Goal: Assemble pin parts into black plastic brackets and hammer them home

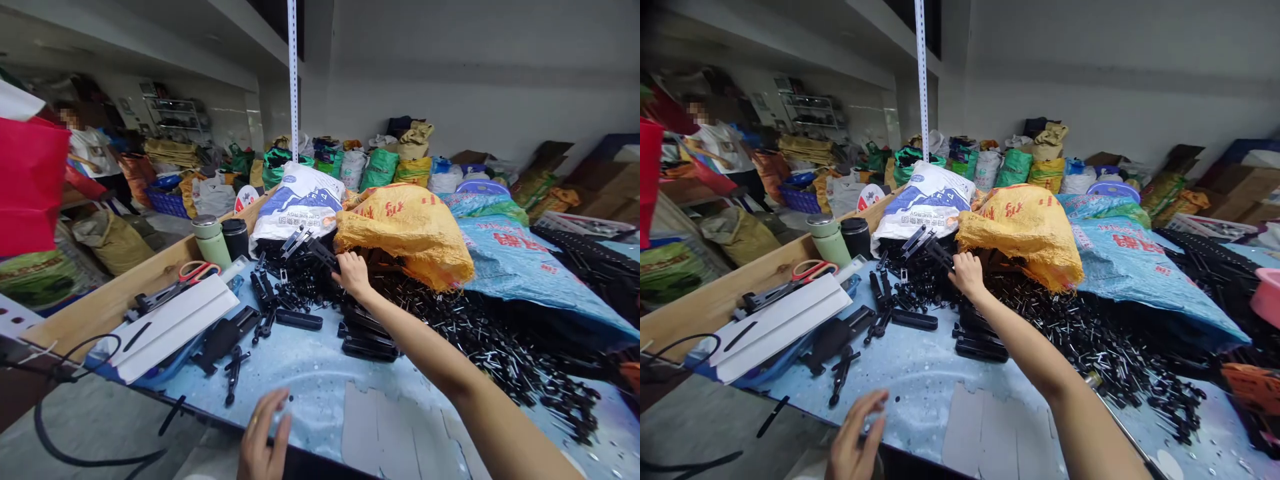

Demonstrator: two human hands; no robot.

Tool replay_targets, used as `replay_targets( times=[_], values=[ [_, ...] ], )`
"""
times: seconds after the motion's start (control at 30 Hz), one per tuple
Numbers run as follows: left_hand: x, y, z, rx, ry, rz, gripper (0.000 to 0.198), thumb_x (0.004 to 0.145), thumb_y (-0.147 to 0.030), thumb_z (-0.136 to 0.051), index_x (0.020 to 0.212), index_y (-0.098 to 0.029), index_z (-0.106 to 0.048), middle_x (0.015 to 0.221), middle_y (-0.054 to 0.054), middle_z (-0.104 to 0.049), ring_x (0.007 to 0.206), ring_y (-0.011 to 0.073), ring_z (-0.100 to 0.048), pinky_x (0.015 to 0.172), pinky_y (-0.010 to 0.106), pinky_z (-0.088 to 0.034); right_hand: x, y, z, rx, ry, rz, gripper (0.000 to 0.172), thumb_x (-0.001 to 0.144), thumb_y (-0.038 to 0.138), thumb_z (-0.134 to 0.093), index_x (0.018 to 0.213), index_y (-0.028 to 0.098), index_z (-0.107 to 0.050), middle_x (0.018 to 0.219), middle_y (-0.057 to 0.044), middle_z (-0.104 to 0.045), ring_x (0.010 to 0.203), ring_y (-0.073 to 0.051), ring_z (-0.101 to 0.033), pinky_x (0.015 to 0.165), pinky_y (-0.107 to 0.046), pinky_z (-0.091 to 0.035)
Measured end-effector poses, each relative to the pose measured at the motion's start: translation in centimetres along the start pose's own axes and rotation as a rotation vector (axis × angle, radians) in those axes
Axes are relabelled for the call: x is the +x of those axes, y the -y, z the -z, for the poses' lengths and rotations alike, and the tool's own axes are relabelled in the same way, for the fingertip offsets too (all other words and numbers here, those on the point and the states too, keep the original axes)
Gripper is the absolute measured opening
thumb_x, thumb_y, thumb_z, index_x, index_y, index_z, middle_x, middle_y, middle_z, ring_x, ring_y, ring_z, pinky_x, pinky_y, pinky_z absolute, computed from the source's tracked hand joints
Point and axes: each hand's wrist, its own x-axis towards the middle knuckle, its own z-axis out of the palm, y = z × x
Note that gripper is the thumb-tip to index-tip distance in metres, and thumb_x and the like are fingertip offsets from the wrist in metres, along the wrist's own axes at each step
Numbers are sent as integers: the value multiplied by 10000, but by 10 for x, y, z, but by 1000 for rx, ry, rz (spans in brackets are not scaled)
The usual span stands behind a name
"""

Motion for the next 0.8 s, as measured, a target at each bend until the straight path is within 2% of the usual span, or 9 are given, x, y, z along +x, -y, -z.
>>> replay_targets(
  times=[0.07,0.17,0.2,0.27,0.37,0.5,0.63,0.73,0.8],
  values=[
    [41,-20,-21,-183,-67,141,299,810,-418,-526,1006,-206,-602,968,95,-641,914,234,-618,756,359,-525,-38,13,15,-1,-82,67,323,794,350,-584,1040,141,-563,967,-115,-602,903,-253,-476,738,-346,-316],
    [95,-52,-52,-472,-79,349,469,738,-531,-560,1034,-170,-521,881,72,-622,789,206,-629,659,333,-521,-99,32,36,26,-237,175,290,802,376,-571,962,135,-590,838,-99,-606,781,-231,-476,670,-341,-299],
    [107,-60,-61,-527,-88,380,500,705,-536,-596,1033,-171,-499,859,55,-613,765,196,-622,649,325,-514,-117,37,43,46,-266,207,286,812,381,-556,944,131,-597,810,-97,-608,754,-224,-476,656,-340,-297],
    [120,-72,-75,-555,-192,419,500,636,-494,-680,973,-175,-493,842,27,-601,766,173,-601,676,303,-492,-146,41,57,133,-275,268,313,837,405,-523,947,123,-605,787,-92,-619,722,-212,-489,645,-337,-309],
    [121,-78,-85,-587,-250,502,436,596,-465,-713,846,-163,-521,758,-2,-582,699,144,-569,656,277,-461,-168,29,75,442,-177,219,349,901,429,-423,1027,154,-597,872,-82,-651,786,-194,-546,694,-319,-371],
    [111,-84,-86,-631,-142,605,426,572,-469,-717,783,-149,-532,636,-39,-528,567,113,-513,558,253,-418,-174,0,88,816,4,-69,324,931,391,-353,1013,197,-599,973,-68,-646,881,-174,-580,768,-296,-430],
    [107,-97,-84,-592,-120,624,410,564,-434,-715,797,-155,-526,627,-55,-507,557,105,-494,548,243,-398,-189,-4,93,942,197,81,353,943,392,-311,912,185,-594,823,-42,-625,757,-147,-569,707,-268,-439],
    [106,-105,-82,-544,-133,565,373,562,-387,-709,799,-156,-537,663,-45,-532,612,113,-511,590,243,-405,-204,4,97,900,204,193,371,941,417,-313,833,179,-576,748,-34,-589,695,-141,-531,671,-266,-425],
    [104,-109,-79,-559,-110,535,343,562,-365,-700,788,-157,-549,679,-41,-548,630,113,-518,600,237,-407,-209,7,98,925,204,207,367,940,416,-314,815,180,-566,731,-31,-578,687,-140,-525,672,-269,-426]
  ],
)
